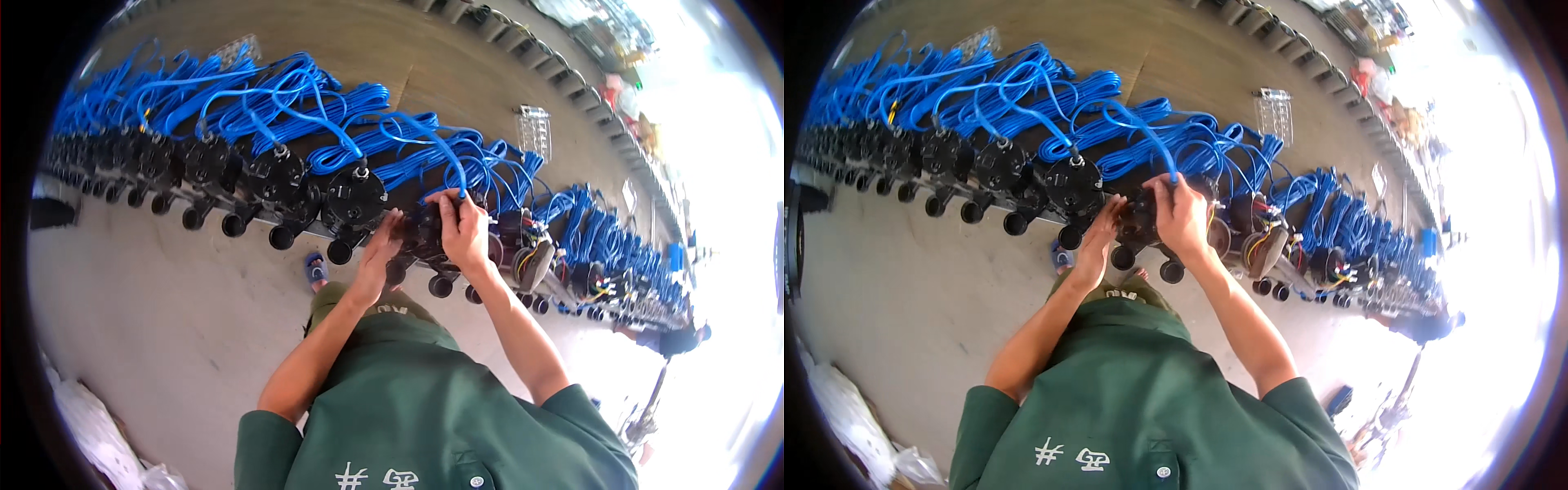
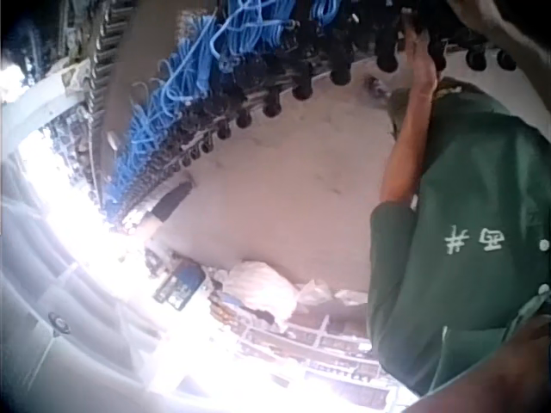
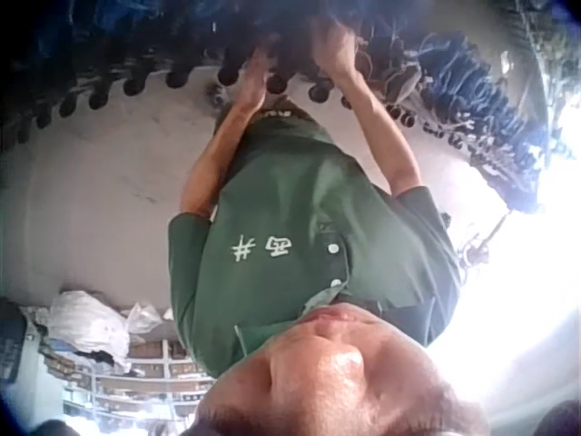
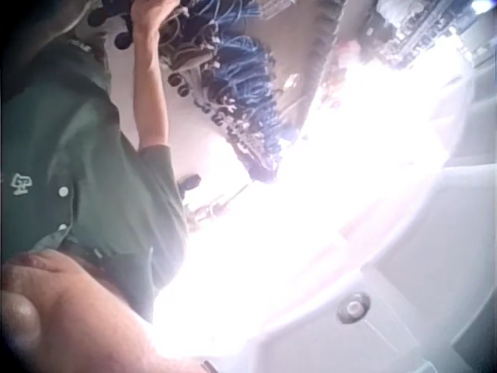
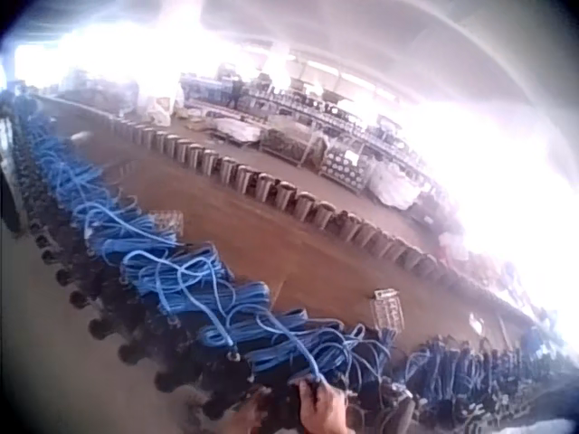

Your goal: The person assembles black covers onto a row of motors using a hammer and by hand.

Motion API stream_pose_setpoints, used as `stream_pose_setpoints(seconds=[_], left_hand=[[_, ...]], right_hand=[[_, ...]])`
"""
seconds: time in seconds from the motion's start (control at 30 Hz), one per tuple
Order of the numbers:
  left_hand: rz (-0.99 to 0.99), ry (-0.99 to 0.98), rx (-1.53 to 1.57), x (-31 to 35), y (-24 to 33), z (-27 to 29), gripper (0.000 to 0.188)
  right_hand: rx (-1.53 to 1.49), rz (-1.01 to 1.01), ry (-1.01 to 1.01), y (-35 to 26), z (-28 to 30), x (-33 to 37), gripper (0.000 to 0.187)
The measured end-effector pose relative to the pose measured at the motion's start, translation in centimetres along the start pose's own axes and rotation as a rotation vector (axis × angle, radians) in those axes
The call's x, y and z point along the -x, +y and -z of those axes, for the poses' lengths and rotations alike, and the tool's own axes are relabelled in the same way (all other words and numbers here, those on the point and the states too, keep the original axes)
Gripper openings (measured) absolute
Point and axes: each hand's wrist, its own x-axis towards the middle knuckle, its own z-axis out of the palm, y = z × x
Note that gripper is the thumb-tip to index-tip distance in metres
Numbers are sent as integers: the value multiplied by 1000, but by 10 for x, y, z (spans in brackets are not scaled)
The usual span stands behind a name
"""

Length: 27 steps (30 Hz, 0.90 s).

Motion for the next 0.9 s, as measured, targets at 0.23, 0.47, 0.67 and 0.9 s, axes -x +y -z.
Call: stream_pose_setpoints(seconds=[0.23,0.47,0.67,0.9], left_hand=[[3,-68,-197,-47,39,-34,56],[98,-90,-194,-48,38,-38,31],[112,-120,-308,-45,32,-23,48],[96,-121,-266,-48,42,-41,45]], right_hand=[[87,69,-73,5,11,-5,9],[46,188,-66,9,12,-4,18],[37,133,-49,10,6,-3,16],[-149,-96,-95,18,98,10,31]])
